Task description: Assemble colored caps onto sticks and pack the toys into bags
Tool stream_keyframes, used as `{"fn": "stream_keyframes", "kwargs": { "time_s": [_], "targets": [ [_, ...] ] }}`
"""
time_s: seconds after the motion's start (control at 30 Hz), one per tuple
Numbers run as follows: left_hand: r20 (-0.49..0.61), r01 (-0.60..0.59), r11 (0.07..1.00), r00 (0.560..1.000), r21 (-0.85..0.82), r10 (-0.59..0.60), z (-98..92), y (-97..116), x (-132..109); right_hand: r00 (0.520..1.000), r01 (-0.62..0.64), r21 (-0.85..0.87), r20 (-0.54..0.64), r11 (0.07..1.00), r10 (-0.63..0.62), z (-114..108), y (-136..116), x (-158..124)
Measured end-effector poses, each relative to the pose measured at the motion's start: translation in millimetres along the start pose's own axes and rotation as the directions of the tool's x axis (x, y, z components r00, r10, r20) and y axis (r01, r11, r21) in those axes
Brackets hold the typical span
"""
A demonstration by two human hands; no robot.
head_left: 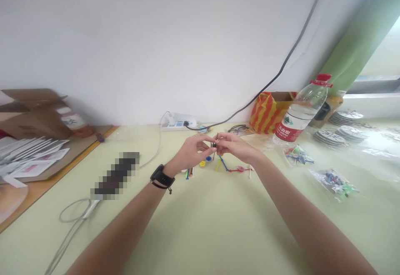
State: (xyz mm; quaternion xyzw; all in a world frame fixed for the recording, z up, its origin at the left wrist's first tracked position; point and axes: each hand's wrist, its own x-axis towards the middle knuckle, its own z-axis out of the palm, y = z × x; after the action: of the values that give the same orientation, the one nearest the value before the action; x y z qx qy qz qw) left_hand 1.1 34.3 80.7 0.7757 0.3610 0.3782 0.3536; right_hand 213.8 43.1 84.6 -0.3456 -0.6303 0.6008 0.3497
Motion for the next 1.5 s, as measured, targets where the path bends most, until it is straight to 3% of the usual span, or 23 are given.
{"fn": "stream_keyframes", "kwargs": {
  "time_s": [0.33, 0.47, 0.6, 0.73, 0.9, 1.0, 1.2, 1.5],
  "targets": [
    [0.034, -0.097, 0.984, 0.995, 0.152, 0.093, -4.6, 8.5, -2.4, 1.0, -0.025, -0.027, -0.01, 0.999, 0.025, 11.6, 0.0, -0.8],
    [0.062, -0.105, 0.982, 0.993, 0.156, 0.097, -3.2, 11.2, -4.3, 0.997, -0.042, -0.193, -0.066, 0.98, 0.03, 12.1, 2.9, -0.5],
    [0.092, -0.097, 0.965, 0.993, 0.244, 0.077, 0.3, 9.3, -7.3, 0.965, -0.174, -0.506, -0.258, 0.845, 0.044, -0.9, 12.3, 4.9],
    [0.233, -0.138, 0.913, 0.971, 0.384, 0.049, 7.4, 0.4, -11.1, 0.922, -0.36, -0.676, -0.365, 0.643, 0.133, -20.3, 30.0, 9.3],
    [0.325, -0.131, 0.863, 0.945, 0.489, -0.04, 6.9, -13.6, -11.8, 0.918, -0.395, -0.697, -0.269, 0.598, 0.293, -24.5, 43.6, 8.7],
    [0.348, -0.143, 0.848, 0.936, 0.511, -0.052, 0.3, -11.4, -10.8, 0.922, -0.376, -0.7, -0.214, 0.607, 0.324, -20.0, 41.5, 8.4],
    [0.274, -0.057, 0.841, 0.955, 0.538, -0.11, -4.4, -2.2, -12.7, 0.946, -0.325, -0.733, -0.235, 0.597, 0.225, -11.1, 39.4, 8.0],
    [0.317, -0.034, 0.857, 0.936, 0.514, -0.153, -7.6, -21.9, -9.6, 0.981, -0.193, -0.719, -0.153, 0.668, 0.119, 3.1, 48.4, 10.2]
  ]
}}
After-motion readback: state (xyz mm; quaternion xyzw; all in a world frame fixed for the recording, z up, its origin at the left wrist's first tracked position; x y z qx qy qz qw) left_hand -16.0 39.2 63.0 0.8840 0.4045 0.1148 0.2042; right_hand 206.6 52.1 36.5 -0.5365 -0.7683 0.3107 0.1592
